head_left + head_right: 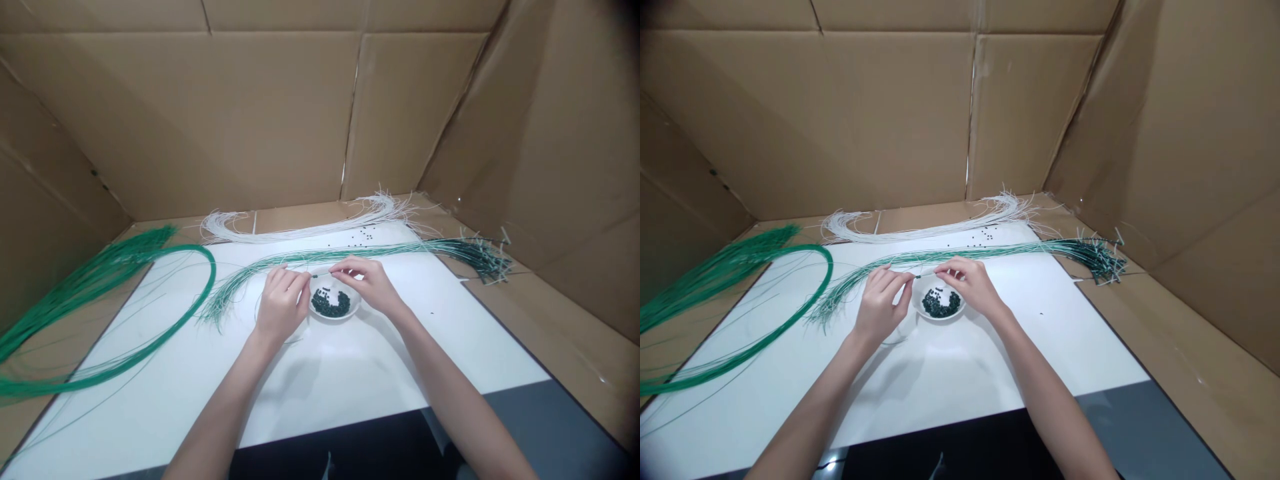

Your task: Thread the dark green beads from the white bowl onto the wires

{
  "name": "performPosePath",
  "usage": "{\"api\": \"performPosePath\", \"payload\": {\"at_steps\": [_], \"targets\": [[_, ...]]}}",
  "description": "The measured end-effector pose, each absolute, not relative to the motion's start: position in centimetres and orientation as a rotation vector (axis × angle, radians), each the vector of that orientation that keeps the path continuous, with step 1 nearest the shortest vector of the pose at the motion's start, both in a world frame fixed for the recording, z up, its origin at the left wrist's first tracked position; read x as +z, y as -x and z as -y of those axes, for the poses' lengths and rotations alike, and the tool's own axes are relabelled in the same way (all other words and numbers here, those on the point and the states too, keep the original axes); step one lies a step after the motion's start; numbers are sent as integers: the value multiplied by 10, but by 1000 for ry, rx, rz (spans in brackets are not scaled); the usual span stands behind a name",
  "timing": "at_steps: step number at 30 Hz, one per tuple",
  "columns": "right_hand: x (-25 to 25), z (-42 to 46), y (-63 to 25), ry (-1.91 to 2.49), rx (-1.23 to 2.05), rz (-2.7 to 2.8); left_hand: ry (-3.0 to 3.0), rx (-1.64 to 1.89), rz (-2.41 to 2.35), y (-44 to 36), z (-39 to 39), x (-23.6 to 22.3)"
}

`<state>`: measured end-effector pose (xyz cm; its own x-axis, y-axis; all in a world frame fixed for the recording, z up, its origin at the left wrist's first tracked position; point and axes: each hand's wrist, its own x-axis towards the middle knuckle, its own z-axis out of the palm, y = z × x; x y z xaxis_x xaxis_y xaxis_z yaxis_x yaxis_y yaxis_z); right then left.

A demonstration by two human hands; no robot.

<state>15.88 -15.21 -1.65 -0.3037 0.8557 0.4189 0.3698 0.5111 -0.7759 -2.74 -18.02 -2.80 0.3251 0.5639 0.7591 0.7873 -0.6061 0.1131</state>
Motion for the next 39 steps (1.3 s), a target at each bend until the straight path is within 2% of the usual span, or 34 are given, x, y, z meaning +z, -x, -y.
{"api": "performPosePath", "payload": {"at_steps": [10,17,23,39], "targets": [[-17,153,-158,959,950,1721,2321,-1185,1224,28,181,-28],[-18,152,-153,885,1140,1549,2279,-1381,1179,27,183,-26],[-26,153,-147,802,1273,1405,2287,-1410,1156,27,185,-24],[-28,153,-144,762,1291,1318,2289,-1402,1127,26,185,-25]]}}
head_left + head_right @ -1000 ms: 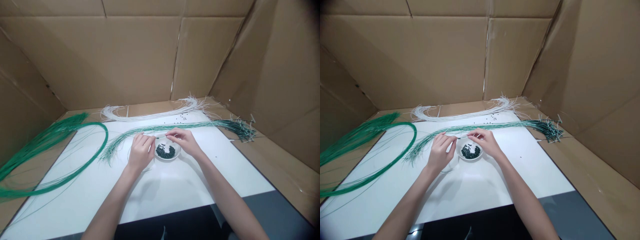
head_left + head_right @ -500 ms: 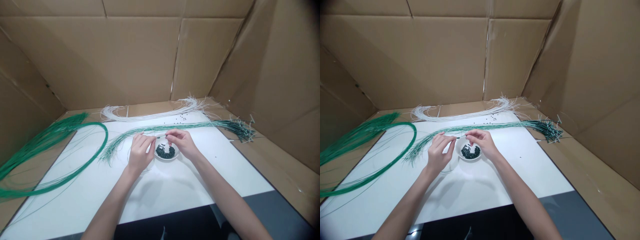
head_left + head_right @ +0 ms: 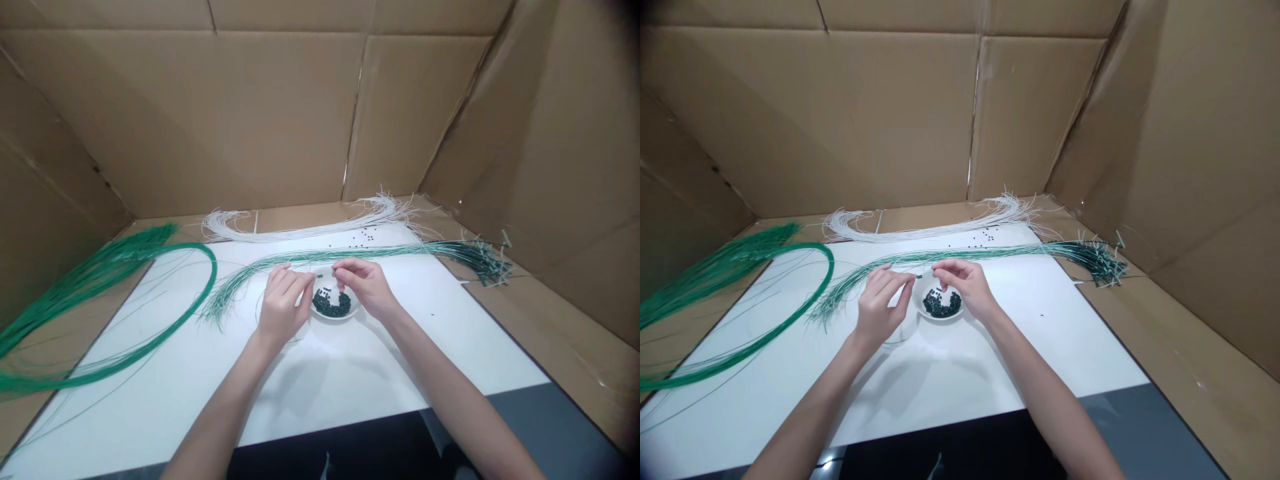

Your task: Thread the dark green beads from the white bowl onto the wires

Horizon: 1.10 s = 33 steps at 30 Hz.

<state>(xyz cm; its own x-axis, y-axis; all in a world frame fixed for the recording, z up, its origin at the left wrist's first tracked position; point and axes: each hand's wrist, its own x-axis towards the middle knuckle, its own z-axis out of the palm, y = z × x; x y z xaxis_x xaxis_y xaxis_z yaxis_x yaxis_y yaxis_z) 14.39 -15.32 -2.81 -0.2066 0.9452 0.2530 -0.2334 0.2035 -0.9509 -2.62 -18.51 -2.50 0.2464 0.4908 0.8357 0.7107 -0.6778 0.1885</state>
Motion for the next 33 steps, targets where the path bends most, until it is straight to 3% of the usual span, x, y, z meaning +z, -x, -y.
{"api": "performPosePath", "payload": {"at_steps": [33], "targets": [[-22,153,-149,804,1179,1413,2286,-1354,1146,27,185,-25]]}}
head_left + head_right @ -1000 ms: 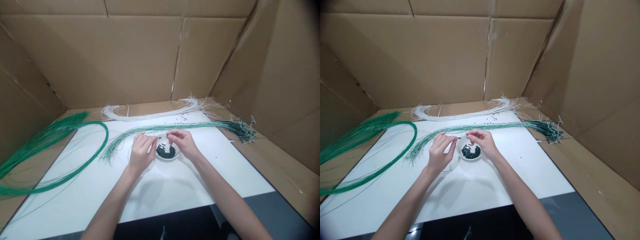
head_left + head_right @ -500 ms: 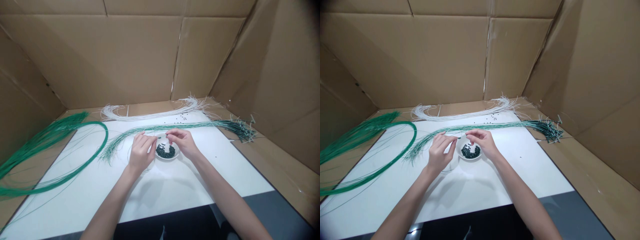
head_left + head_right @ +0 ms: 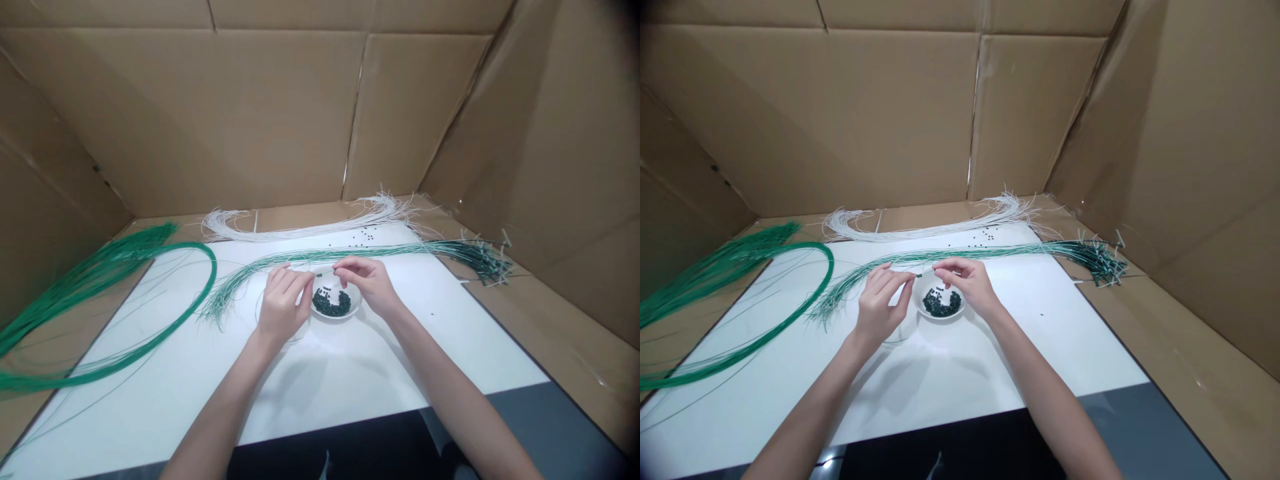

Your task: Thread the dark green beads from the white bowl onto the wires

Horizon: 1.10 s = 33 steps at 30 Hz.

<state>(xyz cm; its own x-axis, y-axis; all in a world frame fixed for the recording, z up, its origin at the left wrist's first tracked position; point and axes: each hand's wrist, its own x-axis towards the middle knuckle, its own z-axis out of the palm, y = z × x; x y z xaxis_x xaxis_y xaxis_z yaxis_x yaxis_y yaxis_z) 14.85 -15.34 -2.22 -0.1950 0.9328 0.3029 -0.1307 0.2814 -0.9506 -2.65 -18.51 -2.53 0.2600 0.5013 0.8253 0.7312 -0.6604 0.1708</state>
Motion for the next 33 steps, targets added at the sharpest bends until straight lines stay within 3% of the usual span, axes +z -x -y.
{"api": "performPosePath", "payload": {"at_steps": [33], "targets": [[-25,157,-142,826,1221,1507,2324,-1350,1185,22,185,-29]]}}
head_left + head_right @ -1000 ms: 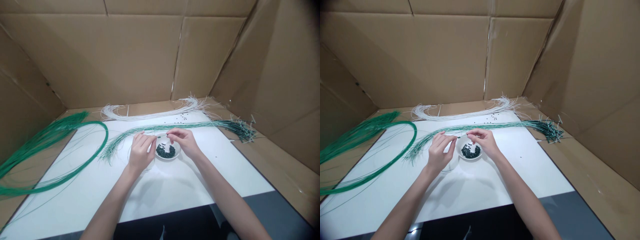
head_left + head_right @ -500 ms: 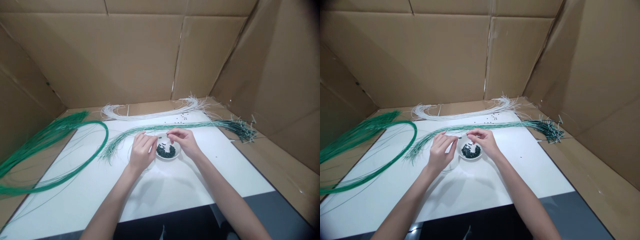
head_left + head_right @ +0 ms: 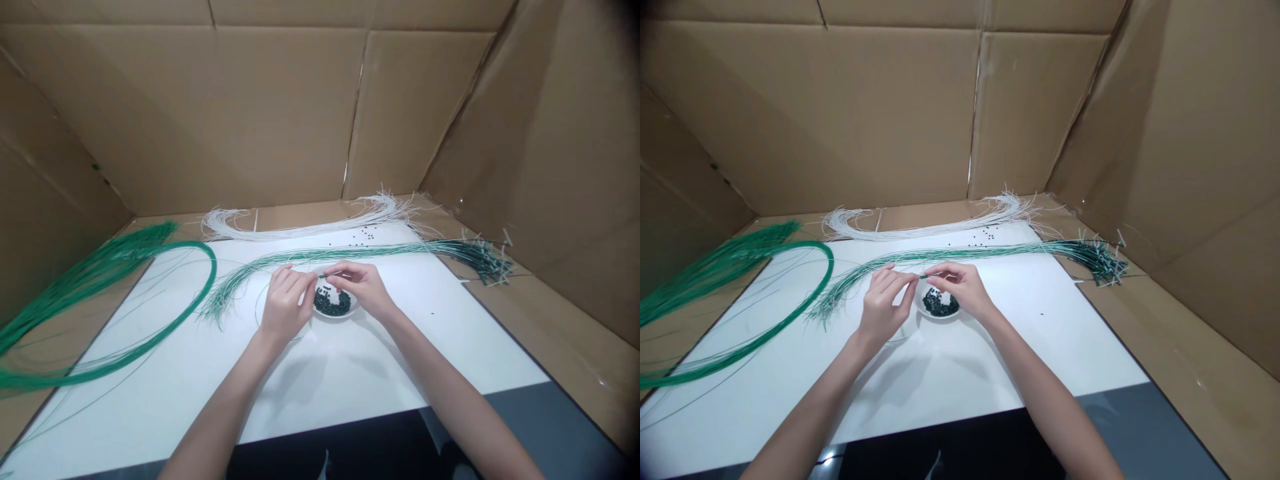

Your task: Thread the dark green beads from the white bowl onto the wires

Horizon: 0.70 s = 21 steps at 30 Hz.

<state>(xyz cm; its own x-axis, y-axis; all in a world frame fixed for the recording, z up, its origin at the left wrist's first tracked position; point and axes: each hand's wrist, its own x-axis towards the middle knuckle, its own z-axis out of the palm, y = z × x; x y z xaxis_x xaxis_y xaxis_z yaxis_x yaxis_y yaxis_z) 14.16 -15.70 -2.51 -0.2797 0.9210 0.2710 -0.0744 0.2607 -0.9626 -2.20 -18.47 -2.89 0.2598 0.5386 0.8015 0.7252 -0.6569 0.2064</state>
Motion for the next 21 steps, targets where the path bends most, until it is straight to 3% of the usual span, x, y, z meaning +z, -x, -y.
{"api": "performPosePath", "payload": {"at_steps": [21], "targets": [[-21,153,-148,865,1167,1306,2291,-1451,1301,25,183,-26]]}}
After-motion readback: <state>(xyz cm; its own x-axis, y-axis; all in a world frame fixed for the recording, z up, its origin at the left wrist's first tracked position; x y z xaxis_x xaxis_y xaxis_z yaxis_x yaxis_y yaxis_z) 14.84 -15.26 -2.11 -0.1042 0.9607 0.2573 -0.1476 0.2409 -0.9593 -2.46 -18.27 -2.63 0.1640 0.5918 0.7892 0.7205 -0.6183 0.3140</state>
